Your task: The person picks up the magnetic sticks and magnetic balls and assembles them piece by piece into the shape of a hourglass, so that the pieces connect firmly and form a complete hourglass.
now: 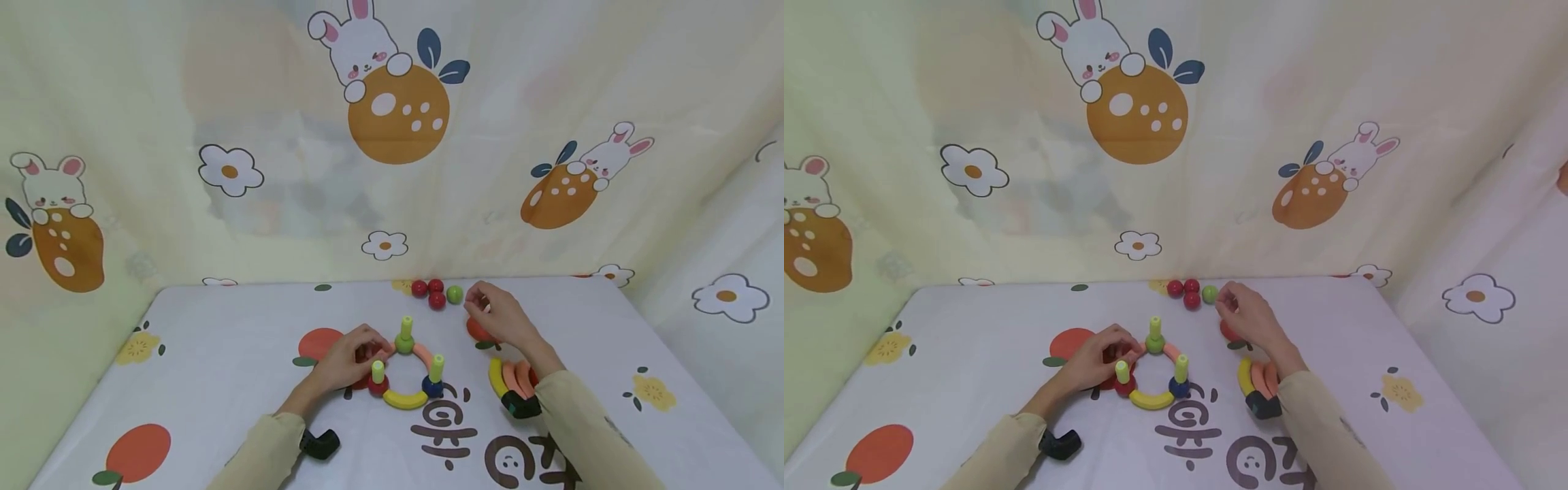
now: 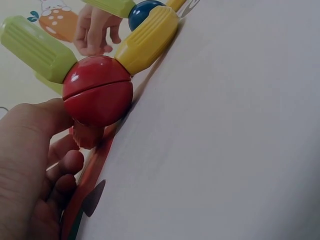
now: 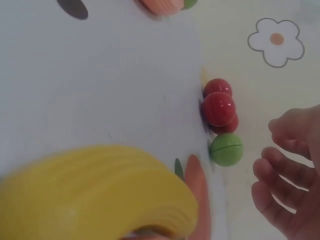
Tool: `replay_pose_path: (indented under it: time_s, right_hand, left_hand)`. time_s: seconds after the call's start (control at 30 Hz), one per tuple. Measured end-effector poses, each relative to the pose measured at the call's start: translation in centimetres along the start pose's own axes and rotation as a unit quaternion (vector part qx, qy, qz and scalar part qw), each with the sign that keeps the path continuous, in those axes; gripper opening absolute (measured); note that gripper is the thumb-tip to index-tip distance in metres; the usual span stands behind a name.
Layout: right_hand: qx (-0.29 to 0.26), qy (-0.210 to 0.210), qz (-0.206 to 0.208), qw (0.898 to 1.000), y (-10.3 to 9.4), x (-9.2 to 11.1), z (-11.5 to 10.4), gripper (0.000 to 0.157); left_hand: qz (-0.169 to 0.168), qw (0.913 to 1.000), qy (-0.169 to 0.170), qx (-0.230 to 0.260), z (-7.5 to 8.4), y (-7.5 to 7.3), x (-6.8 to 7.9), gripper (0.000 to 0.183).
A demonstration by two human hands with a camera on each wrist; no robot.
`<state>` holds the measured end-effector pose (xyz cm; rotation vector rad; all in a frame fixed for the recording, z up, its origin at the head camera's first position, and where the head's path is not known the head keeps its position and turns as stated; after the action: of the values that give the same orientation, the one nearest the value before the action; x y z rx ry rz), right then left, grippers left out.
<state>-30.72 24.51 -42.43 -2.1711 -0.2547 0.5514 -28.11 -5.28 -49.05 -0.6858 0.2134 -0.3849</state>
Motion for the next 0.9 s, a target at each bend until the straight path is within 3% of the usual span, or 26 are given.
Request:
replay_pose_path:
  time_s: [0.33, 0.57, 0.7, 0.9]
  right_hand:
    - [0.020, 0.036, -0.036, 0.999, 0.6, -1.5, 1.5, 0.037]
    - [-0.006, 0.077, -0.052, 0.996, 1.9, -2.0, 2.7, 0.044]
    - [0.000, 0.078, -0.065, 0.995, 2.5, -2.5, 2.5, 0.046]
    - [0.029, 0.069, -0.066, 0.995, 2.6, -3.2, 2.5, 0.045]
  left_hand:
    - [-0.003, 0.9998, 0.017, 0.012, 0.0, 0.1, -0.1, 0.015]
    - [0.003, 0.9998, -0.004, 0.017, 0.0, 0.1, 0.1, 0.014]
    - [0.009, 0.9994, -0.012, 0.030, -0.1, -0.1, 0.2, 0.016]
    - [0.019, 0.9995, 0.002, 0.027, 0.0, -0.2, 0.0, 0.016]
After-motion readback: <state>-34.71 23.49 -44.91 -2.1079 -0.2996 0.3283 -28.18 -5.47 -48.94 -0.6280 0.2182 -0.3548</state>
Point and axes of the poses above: each hand's wrist, its own x-axis away from the middle knuckle, its own y-axis out of the palm, z = x × y, the point moved 3 cm from there along -x, towards the middle knuckle, and after that the axes turned 12 degrees about -y, right-handed, at the moved point
